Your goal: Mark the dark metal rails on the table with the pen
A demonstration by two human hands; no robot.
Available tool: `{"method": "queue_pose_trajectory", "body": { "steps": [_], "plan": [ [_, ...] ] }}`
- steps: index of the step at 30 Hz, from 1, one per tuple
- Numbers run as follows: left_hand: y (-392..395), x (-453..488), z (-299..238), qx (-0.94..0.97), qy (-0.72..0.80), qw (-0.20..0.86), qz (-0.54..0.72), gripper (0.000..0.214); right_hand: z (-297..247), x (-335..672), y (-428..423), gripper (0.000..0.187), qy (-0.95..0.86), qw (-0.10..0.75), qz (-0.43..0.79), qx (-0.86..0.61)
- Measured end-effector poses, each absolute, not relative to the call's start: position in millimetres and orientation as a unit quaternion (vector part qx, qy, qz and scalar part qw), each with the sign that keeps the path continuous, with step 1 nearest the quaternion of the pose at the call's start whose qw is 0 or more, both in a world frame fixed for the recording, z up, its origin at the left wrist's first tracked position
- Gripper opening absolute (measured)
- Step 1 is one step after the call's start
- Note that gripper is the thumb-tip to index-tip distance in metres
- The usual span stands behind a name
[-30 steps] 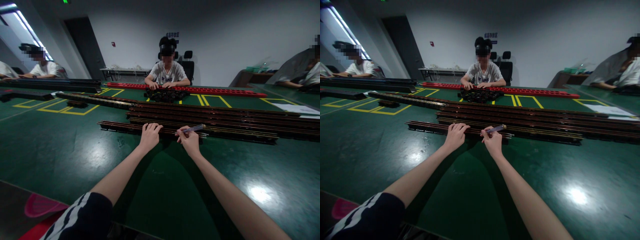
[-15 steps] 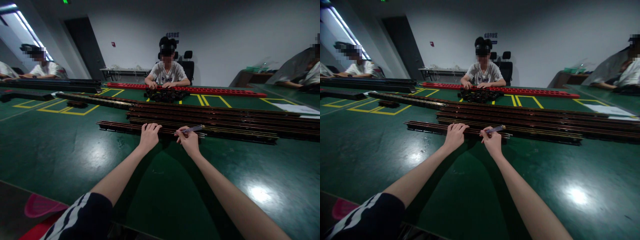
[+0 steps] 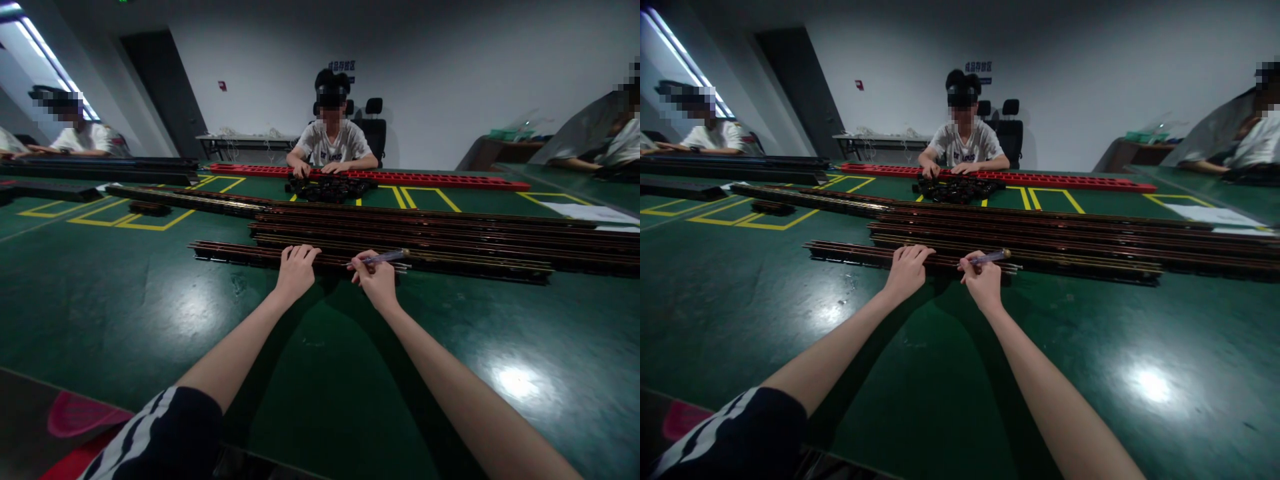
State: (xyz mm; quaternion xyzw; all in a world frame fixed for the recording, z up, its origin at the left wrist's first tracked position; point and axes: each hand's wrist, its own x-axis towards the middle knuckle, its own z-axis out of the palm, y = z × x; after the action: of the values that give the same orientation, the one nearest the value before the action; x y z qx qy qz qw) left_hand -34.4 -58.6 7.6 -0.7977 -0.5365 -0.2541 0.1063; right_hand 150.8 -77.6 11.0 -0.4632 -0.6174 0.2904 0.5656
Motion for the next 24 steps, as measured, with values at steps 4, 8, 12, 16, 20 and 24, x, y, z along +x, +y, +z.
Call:
{"method": "queue_pose_trajectory", "body": {
  "steps": [4,8,12,16,20,24],
  "plan": [
    [-57.4,-35.4,6.6,-0.801,-0.531,0.108,-0.255,0.046,9.9,150.4,-76.7,0.028,-0.612,0.571,0.292,-0.463],
    [-56.9,-35.9,6.4,-0.805,-0.521,0.113,-0.259,0.042,10.3,150.3,-76.8,0.027,-0.615,0.57,0.292,-0.46],
    [-57.7,-36.1,7.4,-0.813,-0.509,0.112,-0.26,0.04,11.2,149.9,-77.6,0.028,-0.62,0.565,0.286,-0.462],
    [-59.0,-35.4,9.2,-0.822,-0.498,0.102,-0.258,0.037,11.1,149.1,-77.9,0.027,-0.619,0.567,0.28,-0.466],
    [-58.7,-34.8,8.7,-0.827,-0.489,0.102,-0.258,0.035,11.3,149.0,-78.6,0.029,-0.616,0.57,0.277,-0.467],
    [-56.8,-35.5,5.9,-0.828,-0.486,0.106,-0.258,0.035,11.8,150.1,-79.9,0.029,-0.61,0.574,0.27,-0.475]
  ]
}}
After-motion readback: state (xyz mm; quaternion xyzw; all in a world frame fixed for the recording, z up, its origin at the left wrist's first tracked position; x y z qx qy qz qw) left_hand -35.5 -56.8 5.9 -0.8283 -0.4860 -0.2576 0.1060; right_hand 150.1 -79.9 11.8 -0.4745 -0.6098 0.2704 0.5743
